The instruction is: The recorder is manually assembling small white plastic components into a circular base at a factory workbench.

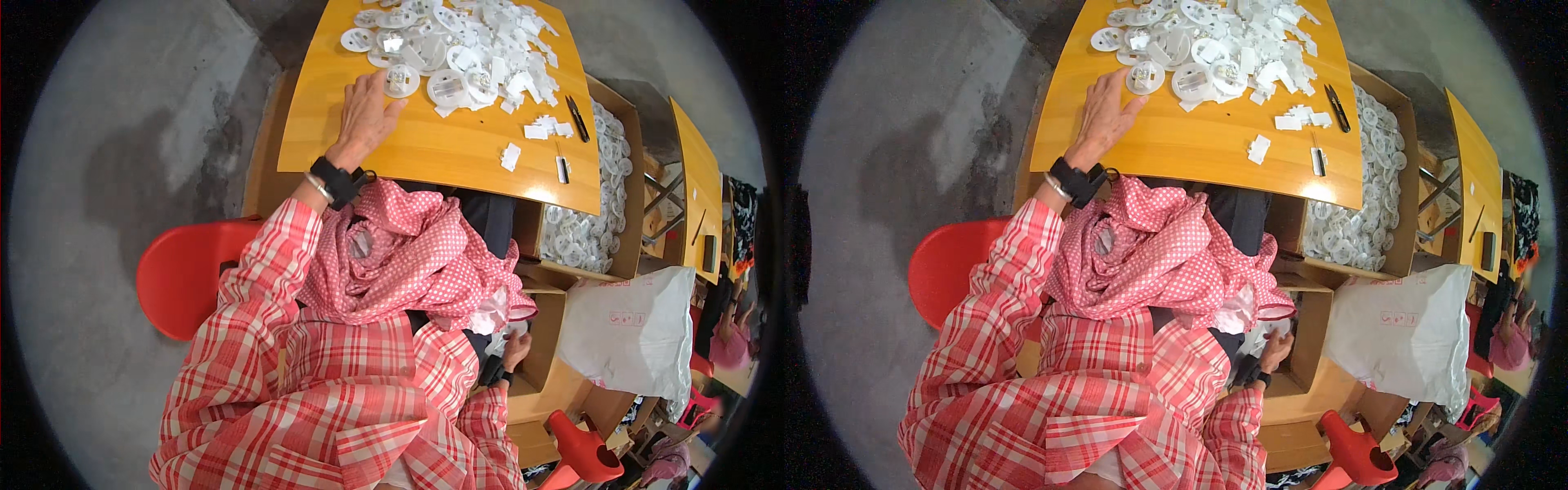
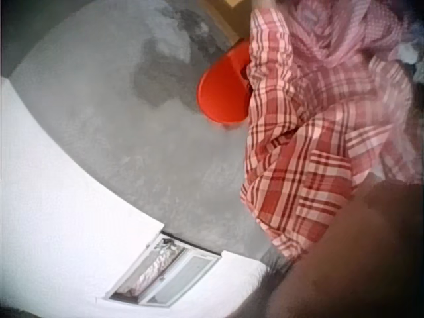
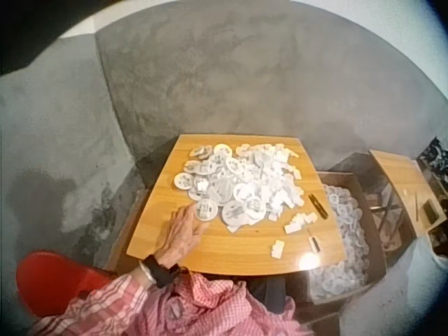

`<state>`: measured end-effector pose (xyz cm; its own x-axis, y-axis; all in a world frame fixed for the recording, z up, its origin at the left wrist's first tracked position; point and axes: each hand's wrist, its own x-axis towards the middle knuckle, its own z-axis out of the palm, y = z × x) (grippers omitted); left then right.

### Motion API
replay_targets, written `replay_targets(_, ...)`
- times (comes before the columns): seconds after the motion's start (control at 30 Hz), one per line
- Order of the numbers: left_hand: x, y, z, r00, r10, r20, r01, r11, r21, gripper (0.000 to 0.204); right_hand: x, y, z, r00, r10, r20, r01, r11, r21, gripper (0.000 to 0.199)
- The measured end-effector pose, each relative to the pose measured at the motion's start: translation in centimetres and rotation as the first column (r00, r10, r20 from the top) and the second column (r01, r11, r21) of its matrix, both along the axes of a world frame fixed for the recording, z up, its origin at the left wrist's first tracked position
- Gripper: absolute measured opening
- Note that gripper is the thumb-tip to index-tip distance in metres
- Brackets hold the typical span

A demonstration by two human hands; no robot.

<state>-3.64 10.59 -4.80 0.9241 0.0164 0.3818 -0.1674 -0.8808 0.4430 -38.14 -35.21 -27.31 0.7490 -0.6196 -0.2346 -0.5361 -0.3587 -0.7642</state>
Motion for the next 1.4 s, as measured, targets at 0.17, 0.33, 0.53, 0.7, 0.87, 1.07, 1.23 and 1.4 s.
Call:
replay_targets(0.17,2.9,-0.4,-0.8,0.995,-0.087,-0.039,0.092,0.983,0.161,0.061,-2.5,1.0,-1.3,0.922,-0.078,-0.379,0.121,0.989,0.089,0.028)
replay_targets(0.33,3.5,0.5,-1.1,0.981,-0.135,-0.139,0.171,0.939,0.299,0.053,-1.3,-0.1,0.8,0.913,-0.006,-0.409,0.056,0.992,0.111,0.044)
replay_targets(0.53,1.3,0.6,-0.3,0.984,-0.172,-0.055,0.177,0.977,0.116,0.041,8.9,0.6,9.5,0.973,0.155,0.17,-0.095,0.944,-0.317,0.023)
replay_targets(0.7,-2.0,-0.1,2.2,0.924,-0.274,-0.268,-0.036,0.634,-0.773,0.038,19.3,7.0,19.9,0.897,0.324,0.301,-0.237,0.927,-0.292,0.015)
replay_targets(0.87,-7.1,-0.2,3.7,0.795,-0.583,-0.168,-0.261,-0.08,-0.962,0.051,28.5,13.9,24.3,0.567,0.771,0.289,-0.542,0.614,-0.573,0.019)
replay_targets(1.07,-10.3,-2.6,3.2,0.763,-0.641,-0.085,-0.429,-0.402,-0.809,0.059,32.2,18.2,23.1,0.657,0.746,0.106,-0.482,0.524,-0.702,0.031)
replay_targets(1.23,-11.5,-3.9,5.1,0.735,-0.678,0.013,-0.401,-0.45,-0.798,0.066,31.6,19.2,22.0,0.696,0.717,0.047,-0.452,0.488,-0.746,0.027)
replay_targets(1.4,-12.0,-4.7,5.6,0.744,-0.668,0.024,-0.399,-0.472,-0.786,0.065,31.5,19.1,21.7,0.637,0.77,0.018,-0.49,0.423,-0.762,0.014)
